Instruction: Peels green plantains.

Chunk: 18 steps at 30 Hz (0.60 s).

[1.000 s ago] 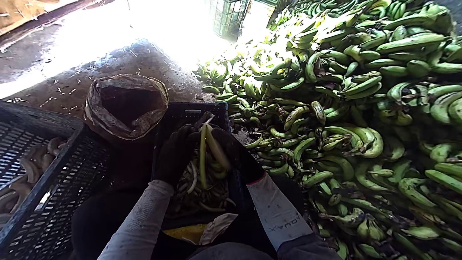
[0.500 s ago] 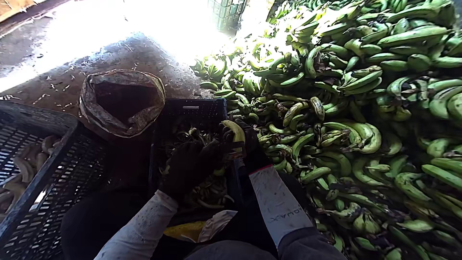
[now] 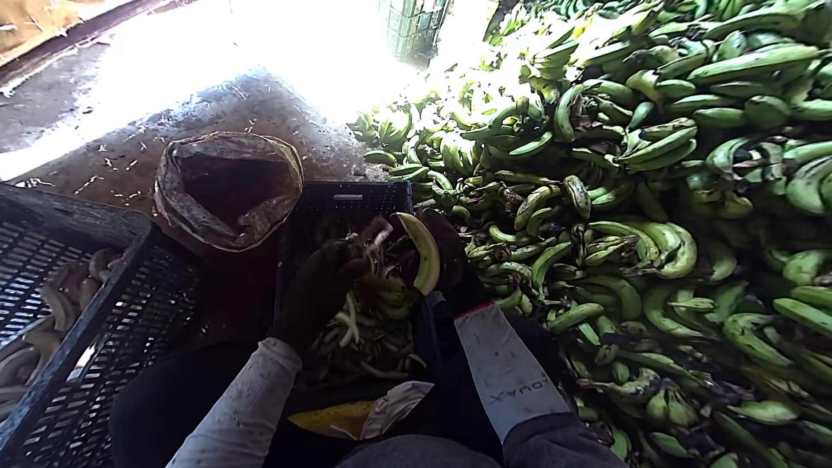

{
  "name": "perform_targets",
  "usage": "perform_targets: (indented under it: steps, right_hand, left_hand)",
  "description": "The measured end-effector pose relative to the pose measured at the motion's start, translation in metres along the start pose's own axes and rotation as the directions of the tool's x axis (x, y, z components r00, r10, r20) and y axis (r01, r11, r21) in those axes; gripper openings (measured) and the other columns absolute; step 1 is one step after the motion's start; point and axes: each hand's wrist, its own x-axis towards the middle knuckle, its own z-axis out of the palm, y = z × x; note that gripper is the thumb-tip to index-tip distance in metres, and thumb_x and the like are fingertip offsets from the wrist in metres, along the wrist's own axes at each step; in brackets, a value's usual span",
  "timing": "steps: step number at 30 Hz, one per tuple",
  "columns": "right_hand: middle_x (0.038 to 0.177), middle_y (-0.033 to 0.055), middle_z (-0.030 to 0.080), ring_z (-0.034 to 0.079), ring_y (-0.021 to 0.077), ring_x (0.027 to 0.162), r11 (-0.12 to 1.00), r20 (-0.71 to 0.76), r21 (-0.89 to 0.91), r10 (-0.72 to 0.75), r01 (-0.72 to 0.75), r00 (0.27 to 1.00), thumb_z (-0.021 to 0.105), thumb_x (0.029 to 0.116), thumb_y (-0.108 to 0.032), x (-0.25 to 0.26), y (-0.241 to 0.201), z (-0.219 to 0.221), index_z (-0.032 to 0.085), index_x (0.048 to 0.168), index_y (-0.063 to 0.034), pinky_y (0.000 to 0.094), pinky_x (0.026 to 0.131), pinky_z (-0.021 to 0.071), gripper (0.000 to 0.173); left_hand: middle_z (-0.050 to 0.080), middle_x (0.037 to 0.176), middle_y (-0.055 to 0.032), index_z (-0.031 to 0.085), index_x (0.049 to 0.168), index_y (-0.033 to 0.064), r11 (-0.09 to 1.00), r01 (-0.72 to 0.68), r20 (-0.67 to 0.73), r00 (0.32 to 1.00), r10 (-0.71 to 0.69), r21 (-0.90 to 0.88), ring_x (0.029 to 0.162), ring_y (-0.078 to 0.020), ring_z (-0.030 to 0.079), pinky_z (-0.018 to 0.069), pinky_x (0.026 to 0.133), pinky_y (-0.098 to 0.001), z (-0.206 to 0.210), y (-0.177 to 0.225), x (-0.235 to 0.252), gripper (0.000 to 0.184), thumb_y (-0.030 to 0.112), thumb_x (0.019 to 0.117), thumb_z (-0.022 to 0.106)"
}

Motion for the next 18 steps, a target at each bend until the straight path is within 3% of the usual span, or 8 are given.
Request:
perform_targets:
  steps: [3, 6, 8, 10, 11, 13, 15, 18]
  right_hand:
    - [0.080, 0.0029, 0.066, 0.063, 0.0100, 0.059, 0.986, -0.046, 0.164, 0.041, -0.033, 0.998, 0.036, 0.1071, -0.040, 0.003, -0.009, -0.007, 0.062, 0.121, -0.0118, 0.0266, 0.052, 0.0569, 0.041]
    - [0.074, 0.0022, 0.062, 0.060, 0.0090, 0.052, 0.969, -0.039, 0.179, 0.183, -0.173, 0.982, 0.032, 0.1066, -0.044, 0.001, -0.010, -0.003, 0.060, 0.116, -0.0121, 0.0228, 0.046, 0.0530, 0.044]
    - [0.072, 0.0012, 0.062, 0.060, 0.0083, 0.054, 0.988, -0.025, 0.059, 0.148, -0.146, 0.989, 0.033, 0.1075, -0.041, 0.000, -0.001, -0.001, 0.060, 0.105, -0.0137, 0.0233, 0.048, 0.0521, 0.038]
    - [0.077, 0.0011, 0.066, 0.063, 0.0081, 0.061, 0.994, 0.067, -0.106, -0.010, 0.017, 0.998, 0.037, 0.1073, -0.027, 0.000, 0.012, -0.008, 0.061, 0.112, -0.0126, 0.0252, 0.055, 0.0559, 0.029]
    - [0.080, 0.0003, 0.066, 0.063, 0.0078, 0.065, 0.984, 0.132, -0.164, -0.053, 0.075, 0.990, 0.039, 0.1072, -0.027, 0.000, 0.017, -0.012, 0.061, 0.117, -0.0127, 0.0256, 0.060, 0.0566, 0.028]
    - [0.081, -0.0010, 0.065, 0.063, 0.0063, 0.065, 0.980, 0.163, -0.187, -0.040, 0.070, 0.986, 0.036, 0.1087, -0.032, -0.003, 0.018, -0.003, 0.062, 0.118, -0.0145, 0.0237, 0.059, 0.0567, 0.033]
    - [0.079, 0.0012, 0.066, 0.063, 0.0078, 0.063, 0.994, 0.138, -0.104, 0.047, -0.033, 0.989, 0.033, 0.1095, -0.038, -0.008, 0.012, 0.007, 0.065, 0.114, -0.0143, 0.0248, 0.057, 0.0570, 0.040]
    - [0.075, 0.0004, 0.064, 0.061, 0.0078, 0.056, 0.984, 0.071, -0.155, 0.100, -0.088, 0.992, 0.038, 0.1066, -0.046, -0.013, 0.003, 0.009, 0.065, 0.115, -0.0170, 0.0256, 0.049, 0.0552, 0.041]
  left_hand:
    - [0.069, 0.119, -0.0111, 0.061, 0.139, 0.0166, 0.959, -0.253, 0.143, 0.962, 0.234, 0.131, 0.106, -0.0274, 0.068, 0.0547, 0.093, -0.0544, 0.013, 0.003, -0.013, 0.056, 0.056, 0.0993, 0.056]
    - [0.069, 0.121, -0.0164, 0.060, 0.142, 0.0178, 0.911, -0.354, 0.217, 0.926, 0.310, 0.212, 0.112, -0.0364, 0.066, 0.0526, 0.093, -0.0588, 0.028, 0.016, -0.023, 0.059, 0.058, 0.0997, 0.053]
    - [0.068, 0.122, -0.0150, 0.059, 0.143, 0.0191, 0.928, -0.293, 0.212, 0.946, 0.246, 0.231, 0.112, -0.0354, 0.066, 0.0525, 0.094, -0.0577, 0.034, 0.022, -0.020, 0.058, 0.058, 0.1005, 0.052]
    - [0.068, 0.120, -0.0156, 0.060, 0.142, 0.0175, 0.945, -0.195, 0.141, 0.976, 0.163, 0.262, 0.110, -0.0356, 0.066, 0.0526, 0.093, -0.0585, 0.034, 0.022, -0.011, 0.053, 0.052, 0.1012, 0.056]
    - [0.069, 0.117, -0.0161, 0.062, 0.138, 0.0152, 0.949, -0.149, 0.081, 0.988, 0.132, 0.278, 0.109, -0.0359, 0.066, 0.0527, 0.092, -0.0592, 0.032, 0.020, -0.005, 0.050, 0.048, 0.1008, 0.059]
    - [0.067, 0.116, -0.0164, 0.062, 0.134, 0.0146, 0.958, -0.037, -0.039, 0.998, 0.050, 0.283, 0.107, -0.0362, 0.066, 0.0527, 0.089, -0.0601, 0.025, 0.012, 0.007, 0.043, 0.043, 0.1010, 0.062]
    - [0.067, 0.115, -0.0141, 0.060, 0.132, 0.0165, 0.990, 0.038, -0.132, 0.991, -0.020, 0.138, 0.100, -0.0334, 0.067, 0.0547, 0.083, -0.0601, 0.014, -0.004, 0.013, 0.045, 0.050, 0.1024, 0.056]
    - [0.067, 0.096, -0.0087, 0.051, 0.137, 0.0286, 0.976, 0.121, -0.156, 0.976, -0.150, -0.181, 0.072, -0.0250, 0.065, 0.0558, 0.062, -0.0496, -0.001, -0.020, 0.007, 0.053, 0.066, 0.0996, 0.048]
